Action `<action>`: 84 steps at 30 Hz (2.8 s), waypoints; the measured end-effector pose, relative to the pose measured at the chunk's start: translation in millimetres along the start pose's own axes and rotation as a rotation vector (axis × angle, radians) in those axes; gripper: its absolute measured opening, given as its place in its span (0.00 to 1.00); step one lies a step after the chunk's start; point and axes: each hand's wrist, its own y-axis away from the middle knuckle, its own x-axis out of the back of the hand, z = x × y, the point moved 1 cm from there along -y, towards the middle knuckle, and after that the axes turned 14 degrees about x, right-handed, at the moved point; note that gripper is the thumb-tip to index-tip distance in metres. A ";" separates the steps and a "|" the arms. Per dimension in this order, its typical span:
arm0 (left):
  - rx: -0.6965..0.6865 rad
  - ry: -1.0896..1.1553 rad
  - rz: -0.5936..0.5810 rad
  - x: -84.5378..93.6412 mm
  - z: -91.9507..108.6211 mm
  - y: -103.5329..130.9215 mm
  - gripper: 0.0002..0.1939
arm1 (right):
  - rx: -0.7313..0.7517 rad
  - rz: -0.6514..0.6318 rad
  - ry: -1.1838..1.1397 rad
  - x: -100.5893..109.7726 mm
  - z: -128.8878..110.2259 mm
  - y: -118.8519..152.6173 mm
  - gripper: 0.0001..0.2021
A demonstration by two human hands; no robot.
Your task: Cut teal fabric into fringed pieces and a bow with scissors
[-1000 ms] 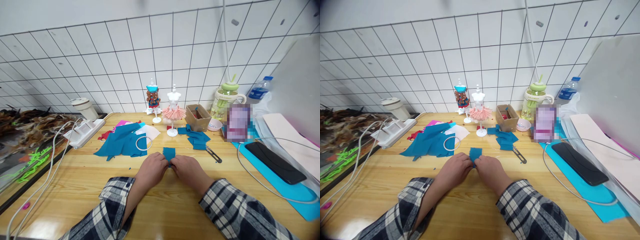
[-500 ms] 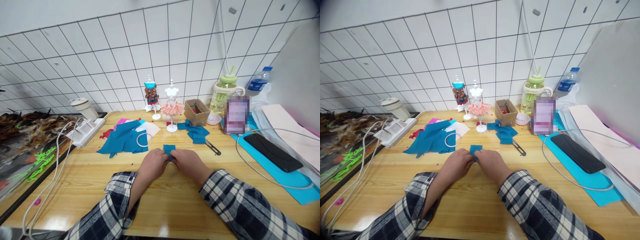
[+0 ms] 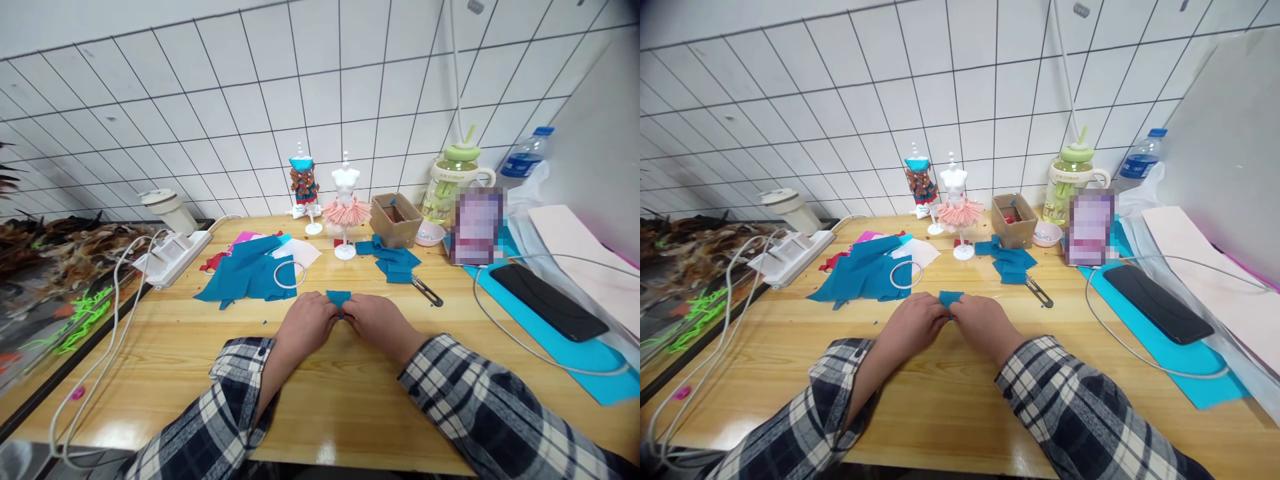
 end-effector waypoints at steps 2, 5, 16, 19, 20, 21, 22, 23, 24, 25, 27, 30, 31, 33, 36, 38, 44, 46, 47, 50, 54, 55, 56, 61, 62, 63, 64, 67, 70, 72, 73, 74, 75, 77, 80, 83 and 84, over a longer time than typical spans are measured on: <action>-0.007 -0.004 0.008 0.7 0.4 0.1 0.10 | -0.019 0.011 -0.004 0.8 -0.4 0.4 0.09; 0.012 -0.001 0.013 0.2 0.1 0.5 0.09 | -0.036 0.016 -0.010 1.1 -0.9 0.7 0.09; -0.001 0.005 0.006 -1.7 -0.4 0.2 0.09 | 0.005 0.009 0.031 -2.1 -0.2 -0.1 0.11; 0.005 0.000 -0.006 -1.6 -1.0 0.0 0.09 | -0.007 0.022 0.039 -1.5 0.1 0.9 0.09; 0.019 -0.003 -0.010 -1.8 -1.6 -0.1 0.08 | -0.012 0.025 0.036 -1.2 0.3 1.0 0.08; 0.029 -0.004 -0.013 -2.1 -2.2 -0.2 0.08 | -0.017 0.023 0.031 -0.8 0.4 1.0 0.08; 0.035 -0.004 -0.015 -2.3 -2.7 -0.3 0.08 | -0.020 0.017 0.027 -0.4 0.5 0.8 0.08; 0.036 -0.002 -0.018 -2.5 -3.1 -0.5 0.08 | -0.021 0.008 0.026 -0.1 0.5 0.5 0.09; 0.032 0.001 -0.022 -2.5 -3.2 -0.6 0.09 | -0.021 -0.004 0.027 0.3 0.5 0.2 0.10; 0.024 0.002 -0.025 -2.5 -3.2 -0.6 0.09 | -0.021 -0.013 0.030 0.6 0.5 -0.2 0.11; 0.002 0.002 -0.019 -2.0 -2.5 -0.6 0.10 | -0.008 -0.018 0.033 1.4 0.2 -0.8 0.11; -0.007 -0.003 -0.004 -1.3 -1.4 -0.1 0.10 | 0.012 -0.004 0.029 1.9 -0.1 -1.0 0.10; 0.000 -0.008 -0.007 -1.4 -1.3 0.0 0.10 | 0.014 0.005 0.027 1.8 -0.1 -0.9 0.10; 0.026 -0.016 -0.017 -1.9 -1.6 -0.1 0.09 | 0.007 0.026 0.021 1.3 0.1 -0.6 0.10; 0.043 -0.022 -0.015 -3.1 -2.4 -0.5 0.08 | -0.007 0.064 -0.006 -0.1 0.3 -0.3 0.07; 0.040 -0.030 -0.015 -4.0 -2.6 -0.7 0.08 | -0.019 0.069 -0.025 -1.4 0.5 -0.6 0.06; 0.003 -0.018 0.013 -4.1 0.2 0.3 0.10 | 0.000 0.035 -0.006 -3.0 0.5 -2.3 0.10; -0.002 -0.010 0.009 -3.5 1.1 0.8 0.10 | 0.006 0.042 0.007 -2.8 0.5 -2.5 0.10; 0.000 -0.011 0.000 -3.3 1.4 1.0 0.11 | 0.008 0.042 0.009 -2.8 0.6 -2.3 0.10; 0.021 -0.008 -0.009 -3.0 1.1 1.2 0.10 | -0.008 0.063 0.010 -3.8 1.3 -1.5 0.10; 0.027 0.012 -0.004 -4.7 -0.6 0.3 0.11 | -0.020 0.073 0.008 -5.5 2.1 -1.0 0.10; 0.026 0.012 -0.007 -5.3 -0.9 -0.1 0.11 | -0.017 0.069 0.008 -5.7 2.0 -1.0 0.09; 0.027 0.011 -0.007 -5.7 -1.2 -0.4 0.11 | -0.017 0.068 0.010 -5.5 1.8 -0.9 0.09; 0.022 0.027 0.006 -4.4 -0.2 -0.3 0.11 | -0.031 0.048 0.028 -3.4 1.6 -0.7 0.08; 0.024 0.025 0.000 -4.0 0.2 0.1 0.11 | -0.027 0.045 0.031 -3.0 1.7 -0.7 0.08; 0.030 0.020 -0.006 -3.7 0.6 0.3 0.11 | -0.023 0.044 0.031 -2.6 1.8 -0.8 0.09; 0.038 0.013 -0.011 -3.7 0.9 0.5 0.11 | -0.021 0.045 0.029 -2.3 2.0 -0.9 0.09; 0.039 0.000 -0.011 -4.8 0.7 0.1 0.10 | -0.031 0.049 0.019 -1.6 2.3 -0.7 0.09; 0.015 -0.011 -0.012 -6.0 -0.1 -1.1 0.11 | -0.045 0.055 0.002 -1.0 2.5 -0.2 0.07; 0.006 -0.009 -0.012 -5.8 -0.5 -1.7 0.11 | -0.048 0.054 -0.004 -0.5 2.8 0.1 0.07; 0.004 -0.006 -0.013 -5.6 -0.6 -1.8 0.11 | -0.047 0.051 -0.004 -0.2 3.2 0.3 0.07; 0.003 -0.002 -0.015 -5.3 -0.8 -1.7 0.11 | -0.044 0.048 -0.002 0.2 3.5 0.5 0.08; 0.005 0.004 -0.016 -5.1 -1.0 -1.5 0.11 | -0.040 0.047 0.000 0.8 4.1 0.8 0.08; 0.015 0.018 -0.011 -4.8 -1.6 -1.2 0.10 | -0.026 0.047 -0.001 2.5 5.4 1.6 0.09; 0.018 0.044 -0.005 -4.5 -2.5 -1.2 0.09 | -0.014 0.046 -0.030 4.8 8.4 2.9 0.09; 0.007 0.042 -0.002 -3.3 -2.6 -1.7 0.09 | -0.026 0.036 -0.065 5.1 11.1 3.3 0.11; 0.006 0.040 -0.001 -2.7 -2.5 -1.7 0.09 | -0.026 0.033 -0.071 4.8 11.4 3.1 0.12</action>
